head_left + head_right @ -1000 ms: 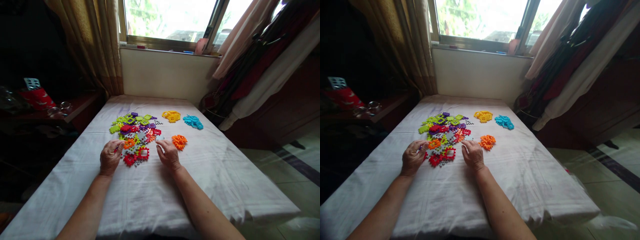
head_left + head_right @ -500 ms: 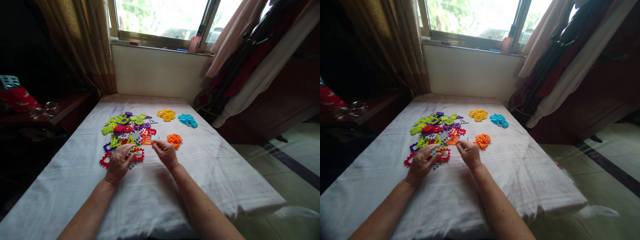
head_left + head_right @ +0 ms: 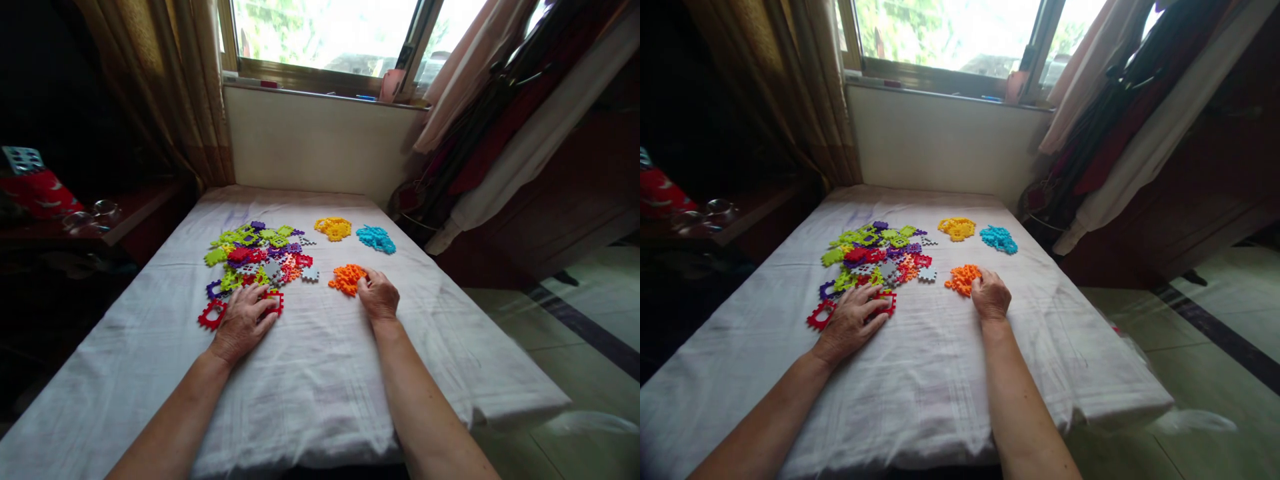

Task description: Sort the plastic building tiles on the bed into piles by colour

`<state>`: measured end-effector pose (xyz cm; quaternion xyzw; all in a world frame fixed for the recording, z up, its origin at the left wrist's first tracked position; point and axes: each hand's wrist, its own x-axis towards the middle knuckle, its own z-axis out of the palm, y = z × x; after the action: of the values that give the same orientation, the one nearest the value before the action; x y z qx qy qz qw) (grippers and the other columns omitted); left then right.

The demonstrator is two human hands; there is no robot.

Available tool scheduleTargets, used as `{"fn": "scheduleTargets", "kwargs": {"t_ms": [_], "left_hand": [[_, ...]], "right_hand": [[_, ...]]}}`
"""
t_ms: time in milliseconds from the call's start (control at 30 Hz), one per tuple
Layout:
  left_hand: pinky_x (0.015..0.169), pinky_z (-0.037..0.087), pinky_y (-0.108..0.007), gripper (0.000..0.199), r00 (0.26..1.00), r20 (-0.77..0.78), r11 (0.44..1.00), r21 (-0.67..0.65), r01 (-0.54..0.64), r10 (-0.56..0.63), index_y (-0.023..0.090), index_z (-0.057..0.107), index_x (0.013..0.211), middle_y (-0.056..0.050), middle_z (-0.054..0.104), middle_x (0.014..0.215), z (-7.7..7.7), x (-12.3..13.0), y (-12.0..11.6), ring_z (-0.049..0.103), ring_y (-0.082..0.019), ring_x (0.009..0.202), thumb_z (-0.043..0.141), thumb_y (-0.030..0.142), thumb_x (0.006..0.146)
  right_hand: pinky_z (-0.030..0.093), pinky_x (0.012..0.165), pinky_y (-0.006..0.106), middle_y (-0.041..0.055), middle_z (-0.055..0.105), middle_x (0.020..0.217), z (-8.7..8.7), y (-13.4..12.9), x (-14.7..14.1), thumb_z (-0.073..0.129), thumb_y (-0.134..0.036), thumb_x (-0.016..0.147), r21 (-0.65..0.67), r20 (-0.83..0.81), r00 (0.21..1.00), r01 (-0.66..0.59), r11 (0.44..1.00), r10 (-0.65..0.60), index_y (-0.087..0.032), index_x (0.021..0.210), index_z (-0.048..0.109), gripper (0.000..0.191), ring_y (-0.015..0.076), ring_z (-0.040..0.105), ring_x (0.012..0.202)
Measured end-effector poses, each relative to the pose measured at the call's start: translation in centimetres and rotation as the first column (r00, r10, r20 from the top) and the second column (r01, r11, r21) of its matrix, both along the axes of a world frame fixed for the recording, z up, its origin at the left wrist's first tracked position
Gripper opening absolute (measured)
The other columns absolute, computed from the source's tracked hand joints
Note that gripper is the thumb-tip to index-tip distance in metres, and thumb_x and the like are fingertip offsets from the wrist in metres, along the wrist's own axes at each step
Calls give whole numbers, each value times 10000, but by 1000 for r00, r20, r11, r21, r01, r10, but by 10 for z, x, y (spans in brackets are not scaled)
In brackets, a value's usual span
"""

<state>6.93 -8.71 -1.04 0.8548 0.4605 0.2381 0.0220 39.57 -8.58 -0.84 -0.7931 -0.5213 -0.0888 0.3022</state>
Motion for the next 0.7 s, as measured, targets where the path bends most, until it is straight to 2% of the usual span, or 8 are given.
{"fn": "scheduleTargets", "kwargs": {"t_ms": [67, 133, 200, 267, 367, 467, 600, 700], "left_hand": [[1144, 302, -562, 284, 999, 18, 999, 26, -45, 44, 275, 726, 1054, -80, 595, 1376, -1, -3, 2, 478, -304, 1332, 522, 399, 901], [1137, 322, -541, 280, 994, 38, 993, 53, -102, 100, 266, 724, 1046, -83, 579, 1390, -2, -8, 5, 474, -299, 1331, 509, 363, 896], [1131, 337, -529, 275, 987, 54, 985, 73, -155, 151, 267, 725, 1033, -80, 574, 1389, -3, -12, 7, 478, -296, 1322, 502, 314, 878], [1124, 351, -521, 277, 980, 68, 977, 85, -194, 188, 270, 726, 1017, -72, 579, 1380, -3, -16, 8, 484, -293, 1311, 498, 277, 859], [1107, 379, -512, 269, 971, 97, 970, 86, -226, 218, 264, 727, 976, -66, 607, 1341, -3, -21, 10, 513, -289, 1279, 490, 258, 848], [1089, 415, -479, 267, 962, 147, 967, 76, -243, 230, 254, 723, 961, -61, 628, 1305, -4, -27, 14, 547, -274, 1244, 482, 257, 847], [1070, 447, -457, 278, 935, 218, 953, 52, -297, 280, 238, 717, 975, -71, 622, 1309, -6, -32, 20, 575, -272, 1214, 471, 264, 848], [1073, 447, -463, 285, 922, 240, 947, 29, -319, 304, 236, 715, 989, -71, 608, 1330, -8, -33, 22, 574, -278, 1214, 471, 267, 845]], "right_hand": [[435, 760, 279, 81, 719, 973, 3, 0, -12, 495, -174, 851, 16, 45, 997, -60, 998, 59, -191, 1116, 725, 352, 196, 620, 855], [431, 838, 297, 91, 710, 1007, 8, 2, -30, 472, -182, 878, 4, 106, 974, -204, 979, 202, -191, 1099, 723, 334, 209, 610, 922], [414, 905, 316, 89, 701, 1077, 13, 6, -54, 474, -202, 899, -69, 155, 907, -385, 921, 391, -211, 1096, 718, 314, 218, 594, 992], [398, 951, 342, 88, 672, 1197, 16, 13, -78, 494, -238, 909, -152, 167, 844, -489, 859, 510, -232, 1168, 686, 323, 233, 568, 1081], [386, 978, 395, 120, 613, 1310, 17, 20, -106, 525, -313, 914, -248, 149, 848, -466, 849, 509, -218, 1269, 622, 380, 273, 527, 1167], [394, 957, 403, 134, 622, 1274, 12, 15, -119, 533, -344, 917, -313, 122, 871, -421, 851, 476, -187, 1200, 637, 340, 279, 538, 1133], [399, 936, 381, 115, 632, 1246, 6, -5, -127, 538, -340, 920, -294, 101, 868, -440, 849, 485, -196, 1069, 668, 244, 263, 541, 1119], [401, 930, 351, 91, 667, 1161, 7, -13, -131, 531, -314, 927, -271, 65, 831, -518, 811, 553, -210, 1003, 682, 199, 233, 560, 1067]]}}
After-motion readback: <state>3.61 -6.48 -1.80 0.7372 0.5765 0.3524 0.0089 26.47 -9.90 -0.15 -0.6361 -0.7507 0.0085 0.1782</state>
